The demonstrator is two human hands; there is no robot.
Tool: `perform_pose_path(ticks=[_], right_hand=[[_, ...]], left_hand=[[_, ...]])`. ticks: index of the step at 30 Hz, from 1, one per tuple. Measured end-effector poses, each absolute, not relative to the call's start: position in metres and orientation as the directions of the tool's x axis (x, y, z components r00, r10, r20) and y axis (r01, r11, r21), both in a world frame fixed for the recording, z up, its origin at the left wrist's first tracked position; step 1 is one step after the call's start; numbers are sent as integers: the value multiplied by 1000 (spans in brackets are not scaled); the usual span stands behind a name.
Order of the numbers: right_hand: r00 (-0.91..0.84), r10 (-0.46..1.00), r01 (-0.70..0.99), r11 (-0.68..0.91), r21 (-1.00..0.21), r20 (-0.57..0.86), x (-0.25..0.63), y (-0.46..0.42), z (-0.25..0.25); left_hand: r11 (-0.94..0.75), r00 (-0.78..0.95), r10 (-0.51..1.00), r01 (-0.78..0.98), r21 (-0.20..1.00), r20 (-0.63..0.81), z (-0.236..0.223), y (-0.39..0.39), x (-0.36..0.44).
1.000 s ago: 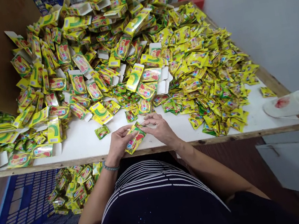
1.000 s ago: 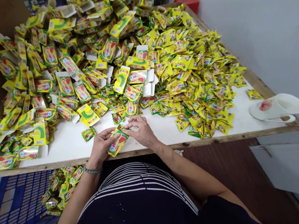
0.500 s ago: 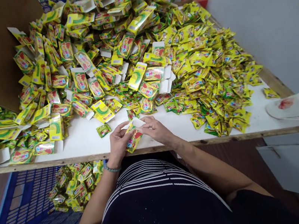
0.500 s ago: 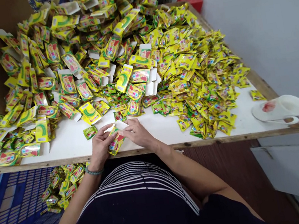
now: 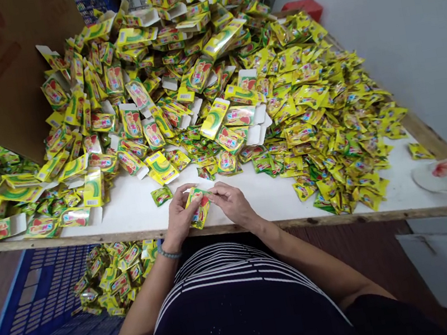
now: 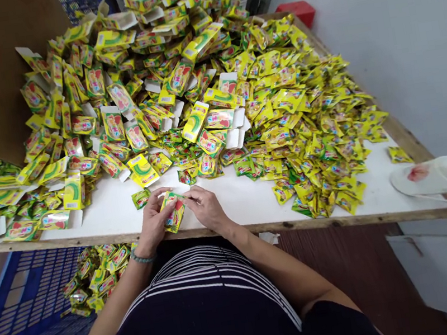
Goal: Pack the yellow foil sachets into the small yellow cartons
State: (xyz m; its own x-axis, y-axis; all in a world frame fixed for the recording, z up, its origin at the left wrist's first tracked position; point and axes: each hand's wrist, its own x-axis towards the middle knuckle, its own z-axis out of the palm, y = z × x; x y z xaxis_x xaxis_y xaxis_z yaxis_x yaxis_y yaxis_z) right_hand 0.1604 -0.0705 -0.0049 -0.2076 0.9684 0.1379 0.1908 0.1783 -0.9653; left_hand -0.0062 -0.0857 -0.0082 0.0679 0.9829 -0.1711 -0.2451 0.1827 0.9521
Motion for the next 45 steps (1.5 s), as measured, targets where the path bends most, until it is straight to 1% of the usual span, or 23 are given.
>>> perform_pose_path(ticks=[2,6,7,10,13,15,17,21,22,24,27,30,33,37,39,40,41,42,43,44,45], right_hand=[[-228,965,219,181,-959,130,161,-70,-4],[-215,975,163,91,-982,54,161,-66,-1],[-217,975,184,97,-978,55,162,-65,1],[-279,953,246,188,-951,116,162,-64,8],[-286,950,202,184,-962,121,162,-65,11],[-236,968,189,136,-973,89,160,-66,10],[-189,982,153,51,-987,22,158,-66,7],[-173,971,-52,-174,-983,-163,157,-60,0],[-182,966,-78,-200,-977,-183,159,-59,-1],[-215,958,-59,-205,-977,-188,163,-56,-3],[-298,948,38,-108,-993,-114,169,-58,-3],[-325,945,103,78,-992,41,170,-67,-4],[-286,941,174,238,-955,183,162,-81,-8],[-236,924,279,362,-889,302,147,-96,-12],[-272,901,308,415,-856,339,142,-97,-12],[-327,879,311,448,-838,348,141,-95,-10],[-391,853,317,478,-819,347,139,-91,-9],[-449,828,336,504,-795,336,139,-86,-6],[-485,816,383,522,-762,315,138,-78,-3],[-494,821,459,527,-715,288,138,-69,0],[-472,843,558,513,-652,259,139,-57,3]], left_hand=[[210,106,976,-244,947,-190,-8,-86,-8],[228,112,972,-246,942,-206,-6,-87,-7],[228,96,973,-261,938,-210,-6,-87,-7],[232,17,971,-311,922,-239,-6,-88,-5],[212,-40,971,-323,922,-237,-8,-90,-5],[191,-46,975,-334,923,-218,-9,-91,-4],[183,-44,977,-340,922,-210,-9,-92,-5],[191,-16,979,-299,935,-205,-9,-92,-6],[191,-8,979,-288,939,-202,-10,-91,-6],[191,0,980,-274,943,-198,-11,-91,-7],[187,-12,980,-277,942,-198,-13,-92,-8],[201,-15,977,-300,932,-215,-12,-93,-9],[218,3,973,-323,921,-229,-11,-94,-9],[236,7,968,-359,903,-250,-10,-90,-6],[244,-19,963,-361,900,-269,-4,-89,-12],[251,-40,959,-337,907,-280,1,-90,-20],[261,-60,956,-278,925,-287,8,-92,-32],[278,-74,953,-182,943,-295,17,-95,-47],[300,-73,950,-43,953,-302,26,-100,-66],[314,-53,949,143,939,-310,37,-106,-87],[332,-15,939,314,890,-345,48,-112,-106]])
